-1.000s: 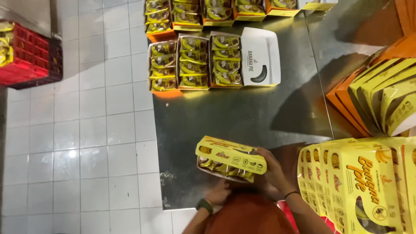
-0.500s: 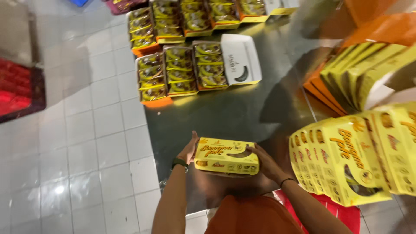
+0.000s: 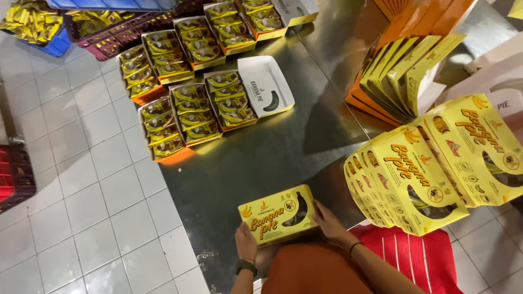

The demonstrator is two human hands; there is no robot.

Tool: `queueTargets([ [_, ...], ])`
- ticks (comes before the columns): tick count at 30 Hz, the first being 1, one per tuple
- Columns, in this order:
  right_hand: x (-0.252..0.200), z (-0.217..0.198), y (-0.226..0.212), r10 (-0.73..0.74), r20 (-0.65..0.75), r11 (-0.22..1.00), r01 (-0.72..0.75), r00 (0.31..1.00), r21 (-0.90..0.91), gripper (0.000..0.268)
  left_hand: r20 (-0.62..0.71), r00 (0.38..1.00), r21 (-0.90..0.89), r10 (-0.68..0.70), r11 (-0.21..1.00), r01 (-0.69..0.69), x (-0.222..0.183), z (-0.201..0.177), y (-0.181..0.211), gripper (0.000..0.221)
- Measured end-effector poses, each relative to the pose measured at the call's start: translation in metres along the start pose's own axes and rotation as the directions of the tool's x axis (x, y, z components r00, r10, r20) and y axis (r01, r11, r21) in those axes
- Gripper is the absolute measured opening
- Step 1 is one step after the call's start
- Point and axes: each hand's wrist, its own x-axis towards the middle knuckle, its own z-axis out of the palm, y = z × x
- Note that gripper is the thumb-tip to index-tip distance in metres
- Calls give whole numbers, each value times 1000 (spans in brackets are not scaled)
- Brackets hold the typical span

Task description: The person organizes boxes of bakery items by hand, moving them between a workspace and stacks on the table.

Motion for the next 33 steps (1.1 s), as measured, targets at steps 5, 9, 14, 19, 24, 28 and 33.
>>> queueTargets([
  [5, 2, 7, 31, -35, -108, 993, 23, 993, -113, 39, -85, 996, 244, -14, 969, 35, -22, 12, -37, 74],
  [9, -2, 10, 38, 2, 47, 930, 15, 999, -366, 45, -243, 964, 445, 110, 896, 10, -18, 11, -47, 72],
  [14, -11, 11, 25, 63, 15, 897, -50, 998, -439, 58, -181, 970, 364, 161, 928, -86, -15, 10, -47, 72],
  [19, -10, 15, 20, 148, -68, 912, -163, 987, -375, 48, -249, 942, 268, 226, 950, -157, -21, 19, -42, 50],
  [24, -9, 10, 24, 163, -13, 937, -159, 986, -310, 33, -157, 988, 24, -16, 1000, 20, -16, 13, -39, 65],
  [28, -39, 6, 5, 168, 68, 985, -170, 983, 25, 46, -104, 990, -50, -94, 995, 89, -12, 2, -28, 65],
  [33, -89, -4, -34, 84, -79, 950, -56, 993, 309, 59, -119, 992, -363, -31, 931, -15, -18, 9, 49, 51],
])
